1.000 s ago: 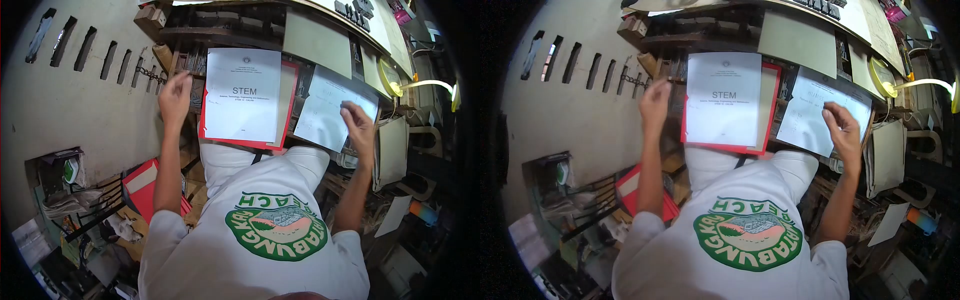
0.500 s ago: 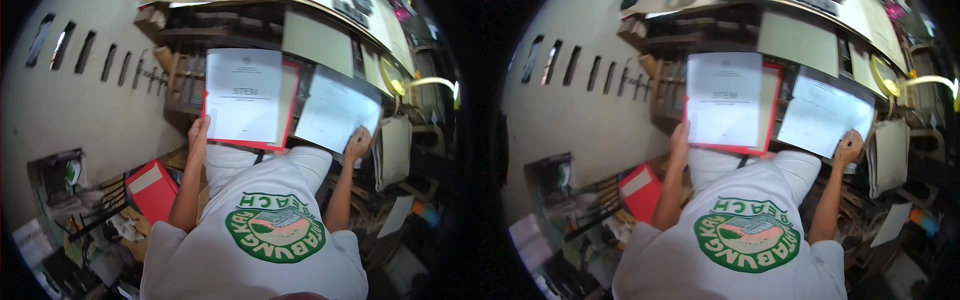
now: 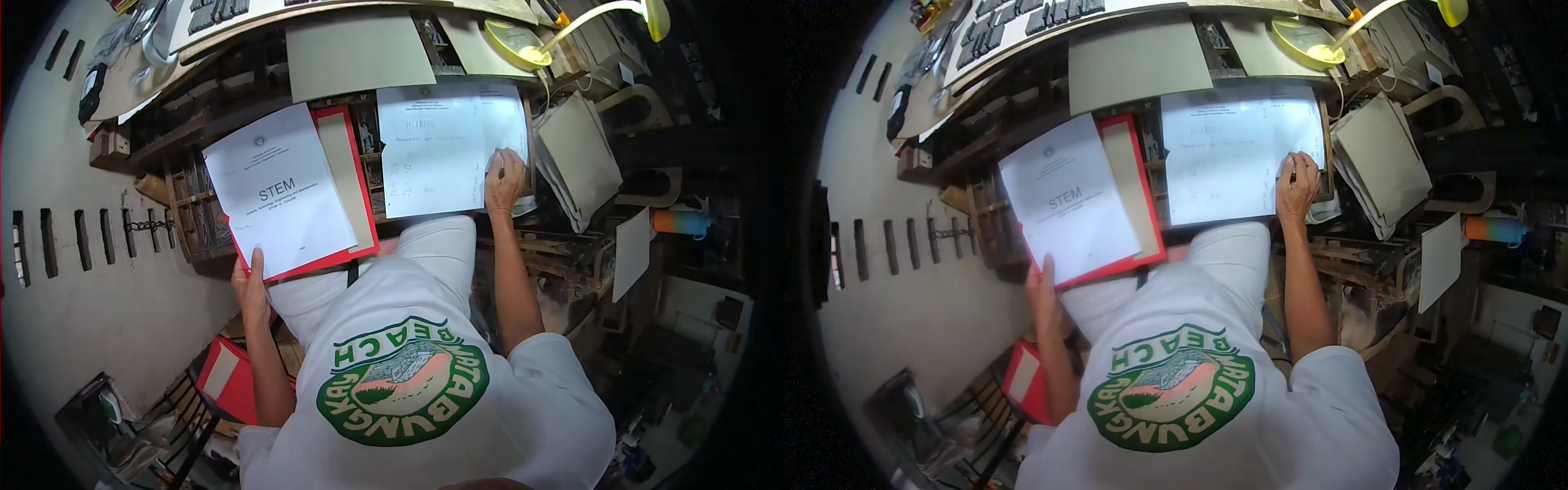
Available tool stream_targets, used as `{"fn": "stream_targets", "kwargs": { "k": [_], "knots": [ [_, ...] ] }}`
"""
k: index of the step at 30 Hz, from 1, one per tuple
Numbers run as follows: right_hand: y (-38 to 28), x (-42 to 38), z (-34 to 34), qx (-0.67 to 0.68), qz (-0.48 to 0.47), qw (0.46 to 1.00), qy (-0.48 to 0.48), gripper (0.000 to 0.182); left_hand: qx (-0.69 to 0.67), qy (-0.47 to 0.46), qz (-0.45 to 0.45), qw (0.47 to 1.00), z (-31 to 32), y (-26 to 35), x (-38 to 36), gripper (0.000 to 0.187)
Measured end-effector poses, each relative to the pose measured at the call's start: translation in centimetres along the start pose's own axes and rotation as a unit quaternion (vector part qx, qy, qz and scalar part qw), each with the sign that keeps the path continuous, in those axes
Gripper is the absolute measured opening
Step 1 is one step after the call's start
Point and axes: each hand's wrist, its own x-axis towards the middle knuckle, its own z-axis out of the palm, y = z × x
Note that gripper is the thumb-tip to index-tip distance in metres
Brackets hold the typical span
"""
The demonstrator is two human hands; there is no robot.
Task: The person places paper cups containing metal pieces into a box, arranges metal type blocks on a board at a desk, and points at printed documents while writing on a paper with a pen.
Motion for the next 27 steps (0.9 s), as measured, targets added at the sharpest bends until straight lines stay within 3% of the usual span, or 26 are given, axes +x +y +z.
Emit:
{"fn": "stream_targets", "kwargs": {
  "k": [27],
  "knots": [
    [-0.1, 0.0, -0.3, -0.011, 0.007, 1.0, 0.014, 0.02, -0.007, -0.033, -0.008, 0.999, -0.5, -1.4, -0.1, 0.05]
  ]
}}
